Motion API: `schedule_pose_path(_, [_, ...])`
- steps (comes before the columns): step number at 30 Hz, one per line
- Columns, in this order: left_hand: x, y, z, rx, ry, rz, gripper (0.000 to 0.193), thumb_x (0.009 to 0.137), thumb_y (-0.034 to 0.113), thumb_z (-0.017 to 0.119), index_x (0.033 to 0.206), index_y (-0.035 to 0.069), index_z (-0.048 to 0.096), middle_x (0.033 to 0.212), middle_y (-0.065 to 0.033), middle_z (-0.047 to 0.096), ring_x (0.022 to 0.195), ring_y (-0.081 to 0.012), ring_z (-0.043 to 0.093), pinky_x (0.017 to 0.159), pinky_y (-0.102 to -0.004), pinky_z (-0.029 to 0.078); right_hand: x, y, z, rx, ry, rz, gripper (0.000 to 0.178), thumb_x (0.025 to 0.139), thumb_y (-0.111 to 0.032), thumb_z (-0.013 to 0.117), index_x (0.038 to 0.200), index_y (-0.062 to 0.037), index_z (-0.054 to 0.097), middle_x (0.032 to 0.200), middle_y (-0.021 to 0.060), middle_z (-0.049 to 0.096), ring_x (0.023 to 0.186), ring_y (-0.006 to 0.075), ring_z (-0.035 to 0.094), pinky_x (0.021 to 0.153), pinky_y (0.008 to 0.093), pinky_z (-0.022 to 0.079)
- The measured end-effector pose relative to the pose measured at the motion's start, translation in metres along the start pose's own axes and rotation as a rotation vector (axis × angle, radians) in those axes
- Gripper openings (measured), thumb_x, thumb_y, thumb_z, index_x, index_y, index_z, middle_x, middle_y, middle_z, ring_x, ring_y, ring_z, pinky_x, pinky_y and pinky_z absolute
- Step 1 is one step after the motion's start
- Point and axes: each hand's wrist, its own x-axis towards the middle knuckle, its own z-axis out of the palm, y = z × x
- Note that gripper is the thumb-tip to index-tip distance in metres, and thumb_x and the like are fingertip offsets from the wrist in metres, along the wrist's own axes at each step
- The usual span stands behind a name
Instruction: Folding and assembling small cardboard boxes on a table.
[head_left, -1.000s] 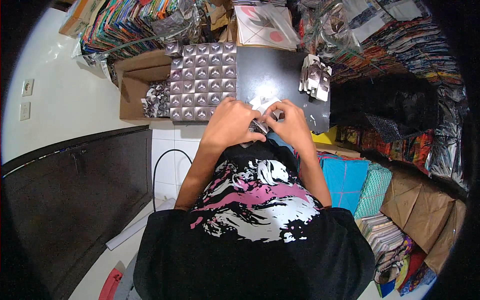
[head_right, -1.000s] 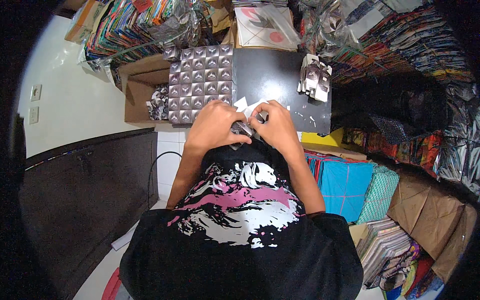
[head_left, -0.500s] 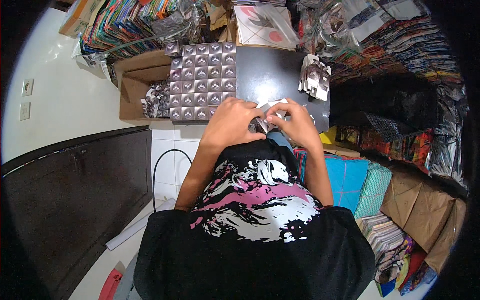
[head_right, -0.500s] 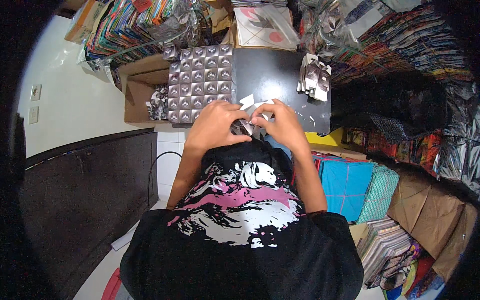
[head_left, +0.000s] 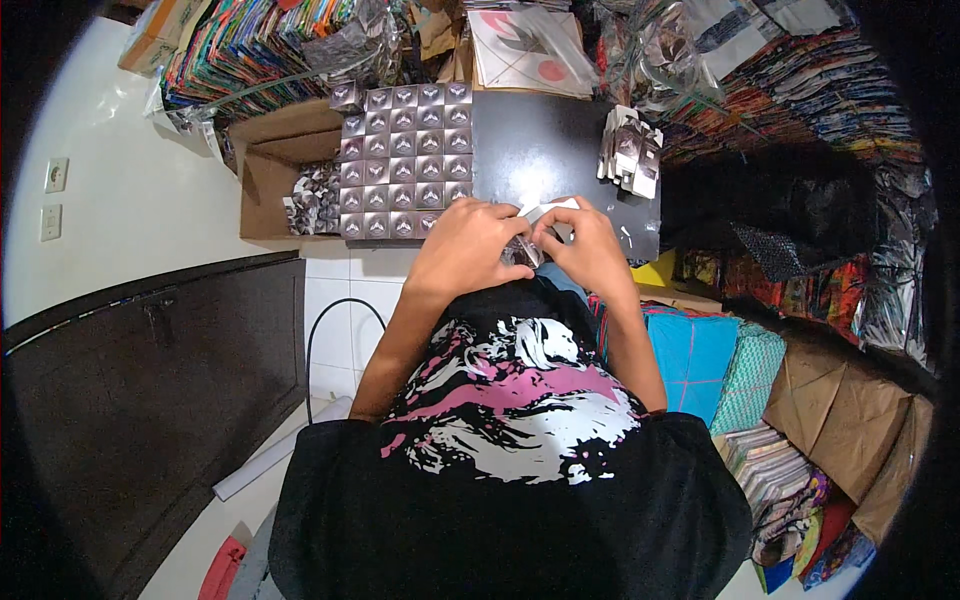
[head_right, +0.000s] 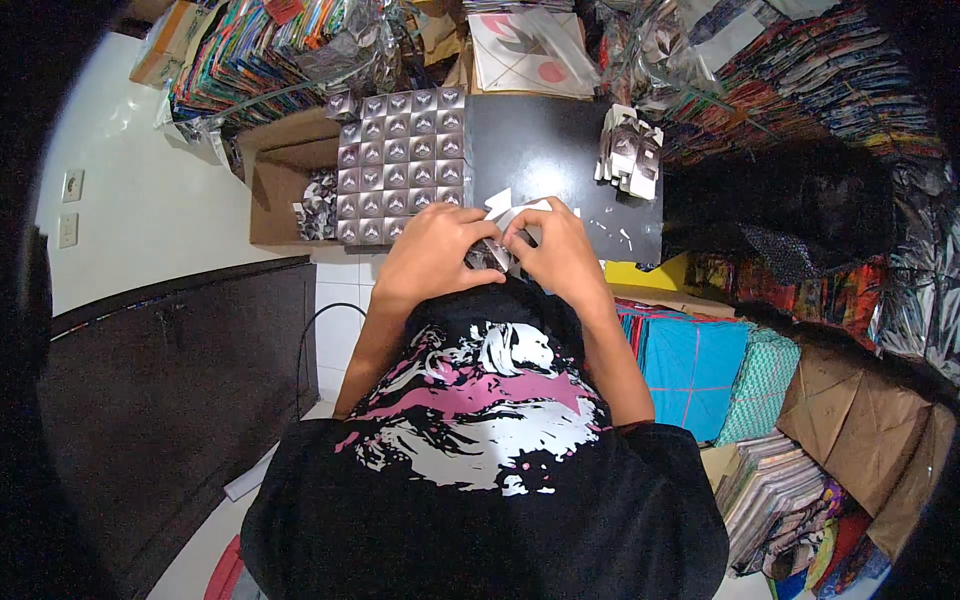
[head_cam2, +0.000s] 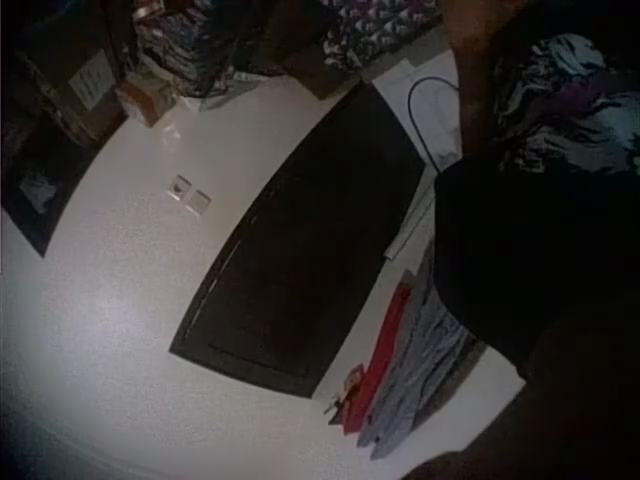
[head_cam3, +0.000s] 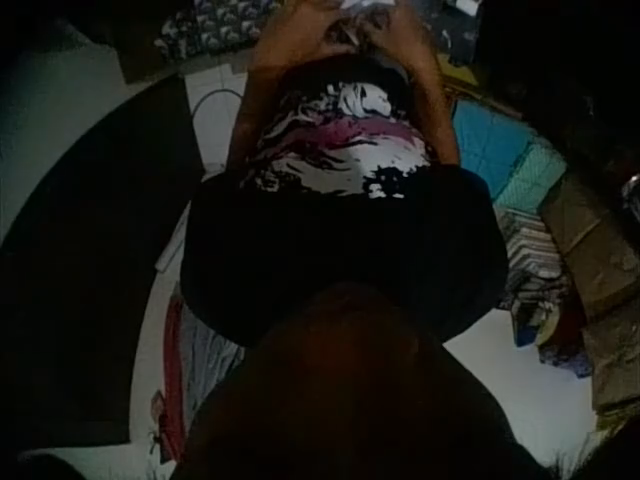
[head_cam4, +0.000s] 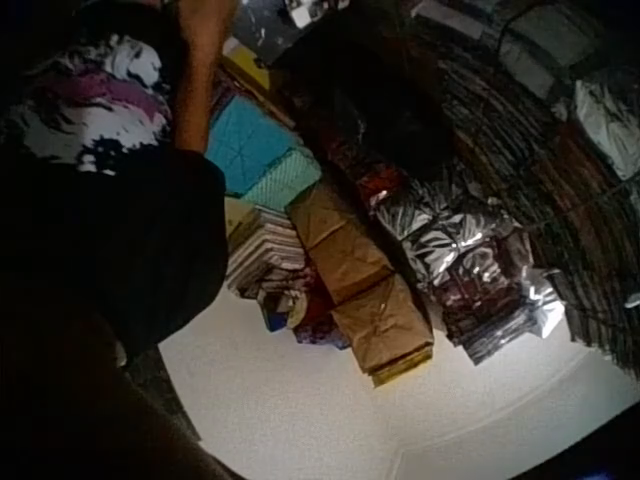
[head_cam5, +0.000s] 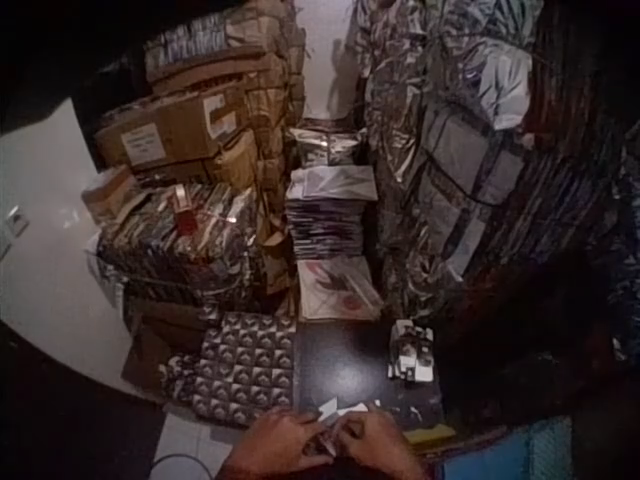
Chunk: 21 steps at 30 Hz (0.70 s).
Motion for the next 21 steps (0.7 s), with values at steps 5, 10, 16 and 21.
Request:
schedule_pose_path(5, [0.0, 0.003, 0.004, 0.006, 0.029, -0.002, 0.046, 0.074, 0.039, 0.088, 0.105, 0.01, 0.072, 0.104, -0.0109, 0.071, 0.099, -0.0362, 0.069, 0.093, -0.0473, 0.054, -0.003, -0.006, -0.004, 0.005, 0.033, -0.017, 0.012, 0.089, -0.015, 0.075, 0.096, -0.0068, 0.078, 0.112, 0.0251, 0.066, 0.115, 0.0433, 0.063, 0.097, 0.0491, 0.05])
schedule_pose_path(10, [-0.001, 0.004, 0.012, 0.004, 0.083, -0.016, 0.052, 0.077, 0.036, 0.087, 0.119, 0.014, 0.067, 0.12, -0.0151, 0.069, 0.113, -0.0389, 0.068, 0.098, -0.0499, 0.054, -0.008, -0.002, -0.002, -0.062, 0.071, -0.038, 0.012, 0.097, -0.014, 0.068, 0.103, -0.008, 0.077, 0.156, 0.0272, 0.041, 0.143, 0.0495, 0.04, 0.109, 0.0517, 0.045])
schedule_pose_path(16, [-0.001, 0.006, 0.016, -0.013, 0.11, -0.015, 0.06, 0.077, 0.032, 0.087, 0.13, 0.018, 0.063, 0.133, -0.0164, 0.065, 0.117, -0.0403, 0.067, 0.096, -0.0489, 0.057, -0.009, -0.005, -0.003, -0.287, 0.087, -0.073, 0.014, 0.098, -0.017, 0.068, 0.109, -0.0147, 0.077, 0.174, 0.021, 0.011, 0.153, 0.0478, 0.024, 0.113, 0.0613, 0.04])
schedule_pose_path(21, [-0.002, 0.011, 0.009, -0.113, 0.024, -0.079, 0.069, 0.08, 0.028, 0.085, 0.142, 0.02, 0.057, 0.133, -0.0161, 0.066, 0.109, -0.0418, 0.07, 0.092, -0.049, 0.059, -0.008, 0.009, -0.006, -0.111, 0.028, -0.114, 0.016, 0.098, -0.018, 0.069, 0.111, -0.0138, 0.077, 0.173, 0.0266, 0.009, 0.157, 0.0486, 0.018, 0.12, 0.0597, 0.03])
